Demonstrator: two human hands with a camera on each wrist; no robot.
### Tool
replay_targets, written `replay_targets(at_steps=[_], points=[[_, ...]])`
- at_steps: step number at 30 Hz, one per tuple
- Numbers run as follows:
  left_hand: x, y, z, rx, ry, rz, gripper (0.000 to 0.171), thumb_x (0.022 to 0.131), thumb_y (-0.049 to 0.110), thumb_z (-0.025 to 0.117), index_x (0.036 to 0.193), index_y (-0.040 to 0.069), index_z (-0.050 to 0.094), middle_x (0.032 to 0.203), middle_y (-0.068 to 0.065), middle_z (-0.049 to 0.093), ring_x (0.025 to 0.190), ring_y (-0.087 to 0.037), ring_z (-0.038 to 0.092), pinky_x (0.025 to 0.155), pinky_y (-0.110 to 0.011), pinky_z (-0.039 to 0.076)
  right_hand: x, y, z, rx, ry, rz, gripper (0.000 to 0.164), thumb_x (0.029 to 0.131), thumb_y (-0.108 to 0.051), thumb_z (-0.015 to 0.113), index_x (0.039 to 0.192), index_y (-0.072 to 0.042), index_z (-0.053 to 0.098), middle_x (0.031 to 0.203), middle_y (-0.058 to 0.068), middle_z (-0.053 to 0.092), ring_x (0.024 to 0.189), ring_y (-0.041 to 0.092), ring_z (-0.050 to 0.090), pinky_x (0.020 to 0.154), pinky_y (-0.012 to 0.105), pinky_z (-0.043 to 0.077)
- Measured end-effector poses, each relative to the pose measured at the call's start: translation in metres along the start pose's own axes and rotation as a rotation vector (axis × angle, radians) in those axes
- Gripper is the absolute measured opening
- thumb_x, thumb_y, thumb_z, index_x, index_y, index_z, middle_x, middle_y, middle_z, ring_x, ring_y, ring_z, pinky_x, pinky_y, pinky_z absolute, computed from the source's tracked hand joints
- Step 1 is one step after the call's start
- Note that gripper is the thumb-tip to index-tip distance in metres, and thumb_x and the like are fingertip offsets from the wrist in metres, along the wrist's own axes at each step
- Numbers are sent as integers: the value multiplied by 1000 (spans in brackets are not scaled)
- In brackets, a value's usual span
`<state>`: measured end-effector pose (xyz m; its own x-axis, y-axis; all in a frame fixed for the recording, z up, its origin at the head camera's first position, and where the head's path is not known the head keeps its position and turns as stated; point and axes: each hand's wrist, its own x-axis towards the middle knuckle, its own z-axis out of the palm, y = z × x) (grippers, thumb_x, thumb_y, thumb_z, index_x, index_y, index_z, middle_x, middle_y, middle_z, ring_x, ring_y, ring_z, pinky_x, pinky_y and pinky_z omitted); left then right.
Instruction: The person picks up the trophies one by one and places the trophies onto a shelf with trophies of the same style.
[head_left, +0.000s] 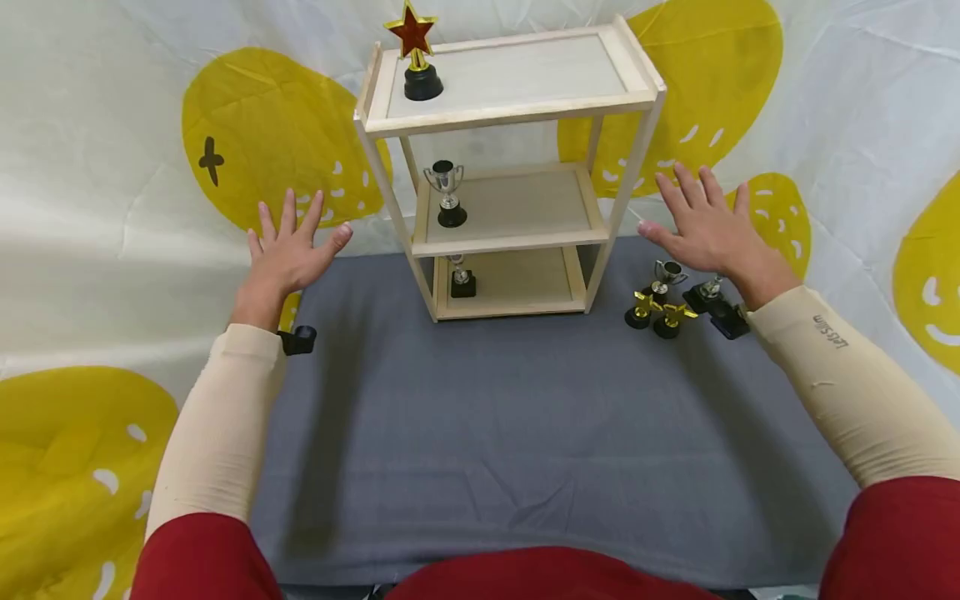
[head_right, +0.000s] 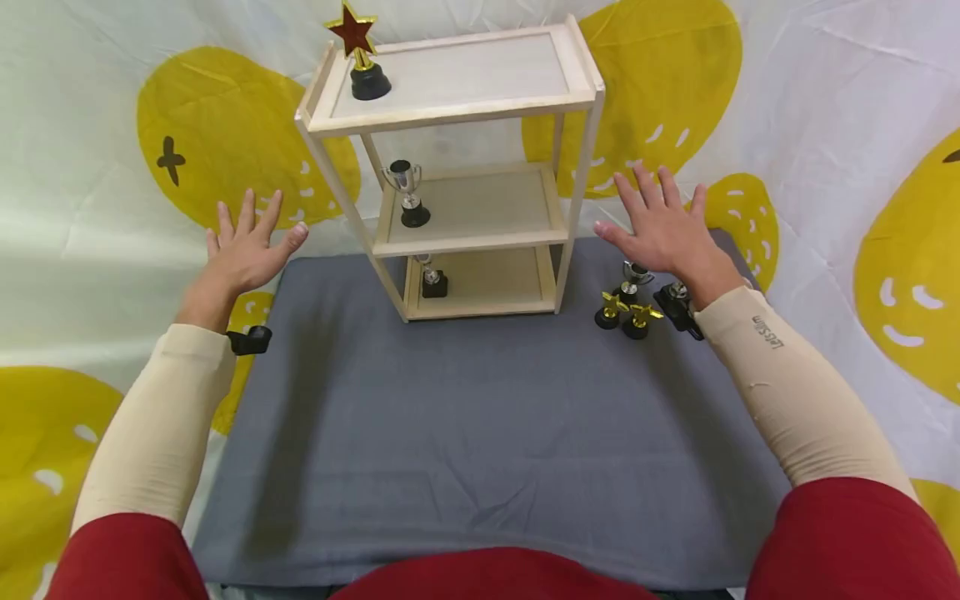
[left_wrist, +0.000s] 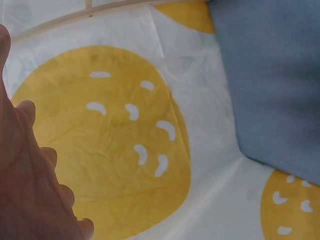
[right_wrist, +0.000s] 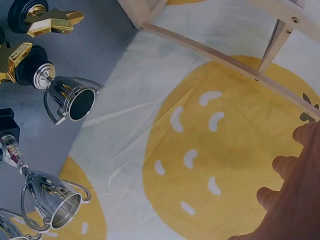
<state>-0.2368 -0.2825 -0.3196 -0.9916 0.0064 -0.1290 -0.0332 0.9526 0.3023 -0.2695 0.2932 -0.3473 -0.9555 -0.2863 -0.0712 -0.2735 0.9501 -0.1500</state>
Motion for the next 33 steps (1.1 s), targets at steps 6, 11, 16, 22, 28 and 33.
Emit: replay_targets(at_steps=[6,11,16,22,28,33], points=[[-1,0,-3,-10,20,5,84,86,85,17,152,45,-16,157,3,-36,142,-41,-39,111,-74,-21,3,-4,-4,-15,7,-12,86,97,-71,21,158,-22,-13,163,5,-26,148,46,-22,104,82,-20],[-4,1,2,-12,8,10,85,86,84,18,153,44,-15,157,2,-37,143,-43,-37,110,-75,-21,-1,-6,1,-13,0,-22,86,97,-71,22,158,-21,-13,163,8,-25,149,46,-20,104,80,-21],[-5,4,7,-12,14,22,85,85,86,18,152,46,-16,157,4,-38,144,-42,-36,111,-74,-21,-7,-6,5,0,8,-19,86,97,-71,22,158,-22,-12,164,6,-25,150,45,-20,105,80,-20],[-6,6,9,-13,22,33,87,85,86,19,153,43,-14,159,3,-35,145,-45,-31,112,-75,-18,-9,-6,11,7,17,-29,86,97,-71,23,158,-23,-12,164,6,-24,150,44,-20,106,80,-19],[-4,7,12,-37,21,43,87,85,86,21,152,45,-15,159,4,-34,146,-45,-30,113,-75,-16,-9,-8,13,28,12,-32,86,97,-70,24,158,-23,-13,164,6,-24,150,44,-20,106,80,-19],[-4,9,14,-64,10,51,86,86,85,22,152,46,-17,159,3,-34,147,-45,-27,114,-74,-14,-10,-9,16,47,18,-30,86,97,-70,26,158,-24,-13,165,8,-21,151,44,-17,106,80,-18]])
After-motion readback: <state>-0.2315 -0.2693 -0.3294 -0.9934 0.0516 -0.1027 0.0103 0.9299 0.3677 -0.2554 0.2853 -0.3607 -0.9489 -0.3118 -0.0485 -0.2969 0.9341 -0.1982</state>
